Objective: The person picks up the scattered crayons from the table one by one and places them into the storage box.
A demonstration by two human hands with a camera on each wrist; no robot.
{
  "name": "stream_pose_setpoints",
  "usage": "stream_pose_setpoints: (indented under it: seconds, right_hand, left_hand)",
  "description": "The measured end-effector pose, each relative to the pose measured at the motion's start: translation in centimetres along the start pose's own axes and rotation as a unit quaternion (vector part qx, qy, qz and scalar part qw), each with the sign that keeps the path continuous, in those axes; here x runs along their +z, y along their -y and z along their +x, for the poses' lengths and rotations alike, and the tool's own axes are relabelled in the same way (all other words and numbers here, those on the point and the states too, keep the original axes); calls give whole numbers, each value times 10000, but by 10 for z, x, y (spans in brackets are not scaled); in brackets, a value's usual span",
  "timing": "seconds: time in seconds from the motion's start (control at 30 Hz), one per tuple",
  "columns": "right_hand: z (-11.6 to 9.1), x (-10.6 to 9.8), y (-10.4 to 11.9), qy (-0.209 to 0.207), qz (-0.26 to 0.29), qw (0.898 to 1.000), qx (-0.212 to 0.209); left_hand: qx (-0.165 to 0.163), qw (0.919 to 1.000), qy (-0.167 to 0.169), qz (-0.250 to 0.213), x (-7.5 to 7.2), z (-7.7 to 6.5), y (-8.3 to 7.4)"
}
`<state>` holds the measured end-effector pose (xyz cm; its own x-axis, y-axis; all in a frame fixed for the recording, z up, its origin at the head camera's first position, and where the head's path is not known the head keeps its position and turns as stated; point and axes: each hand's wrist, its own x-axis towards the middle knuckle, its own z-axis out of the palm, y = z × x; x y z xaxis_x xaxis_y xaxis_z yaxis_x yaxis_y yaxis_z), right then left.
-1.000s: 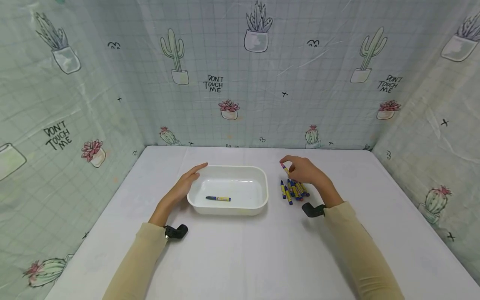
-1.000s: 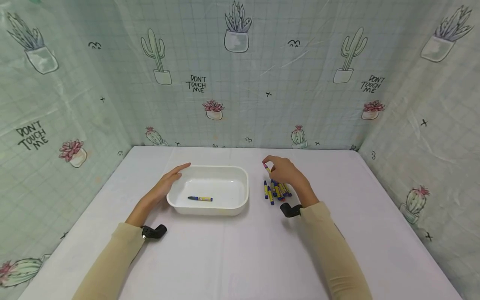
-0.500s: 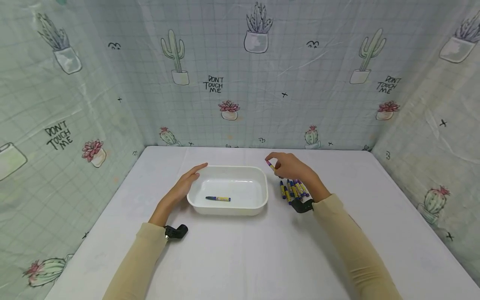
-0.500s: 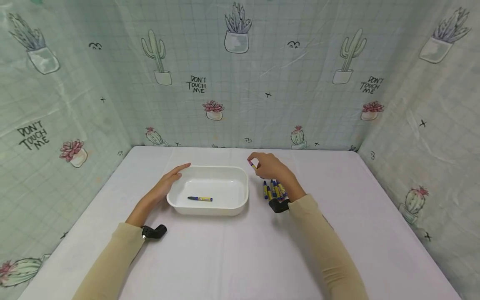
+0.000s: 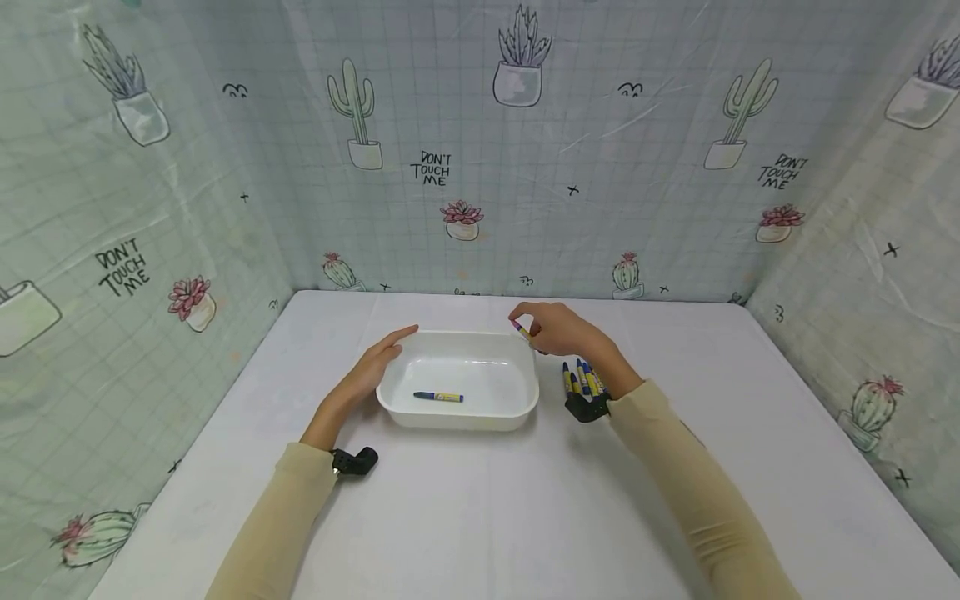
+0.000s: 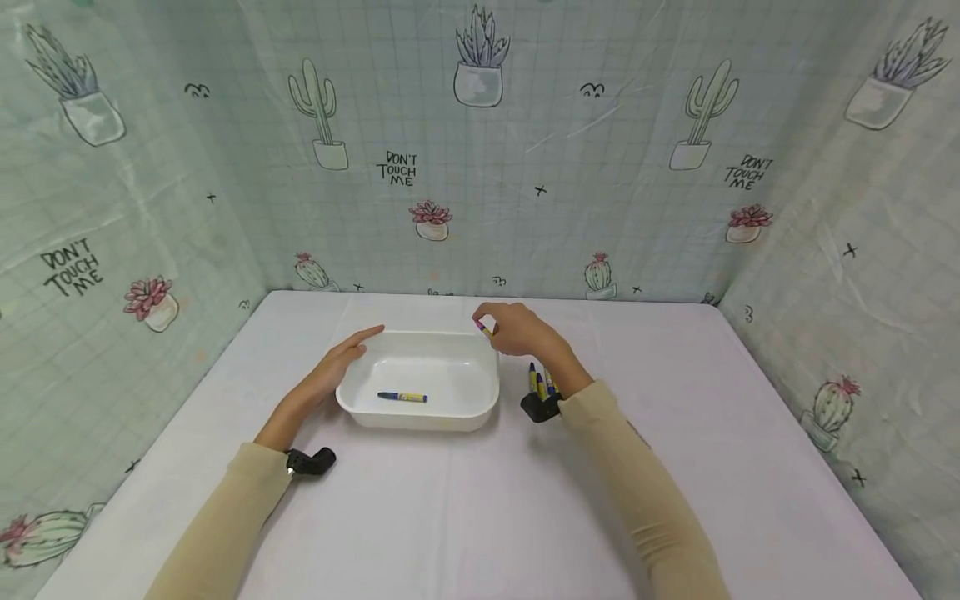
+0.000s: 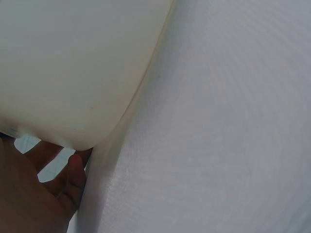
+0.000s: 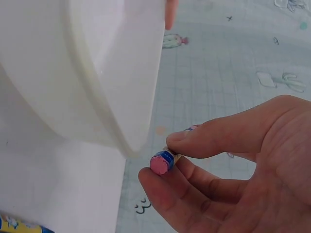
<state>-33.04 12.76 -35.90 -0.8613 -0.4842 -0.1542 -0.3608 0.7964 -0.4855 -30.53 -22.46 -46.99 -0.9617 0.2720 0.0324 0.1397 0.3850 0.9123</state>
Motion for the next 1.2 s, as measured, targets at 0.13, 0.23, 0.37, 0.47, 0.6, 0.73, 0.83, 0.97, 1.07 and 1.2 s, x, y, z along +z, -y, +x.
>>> stream_pose_setpoints:
  seconds: [0.13,0.23,0.37,0.47,0.6,0.73,0.83,0.97,1.07,1.2]
  right_hand:
    - [5,1,8,124,39,9999,-31]
    - [8,1,15,188,106,9998,-10]
    - [13,2,23,253,159,9995,-60]
    - [17,2,28,348,163,9991,-186]
    - [24,3,33,552,240,9978,-273]
    - [32,6,37,774,313,9960,-310]
    - [37,8,40,915,280,9947,-383]
    - [43,12,46,1098,200,9924,-523]
    - [47,15,53,1241,127,9900,-654]
    - [52,21,62,1388,-95,9867,-846]
  left_hand:
    - [20,10000,-2,49,-1,0,2]
    - [54,9999,24,94,-2,1,4]
    - [28,10000,37,86,-2,2,5]
    - [35,10000,25,65,-2,2,5]
    - [44,10000,20,63,-2,1,3]
    - [5,10000,42,1,-2,0,3]
    - [10,10000,47,-36,-2,0,3]
    - [-8,10000,54,-37,-3,-1,4]
    - [-19,10000,62,-42,-3,-1,3]
    - [8,10000,56,-63,-2,1,2]
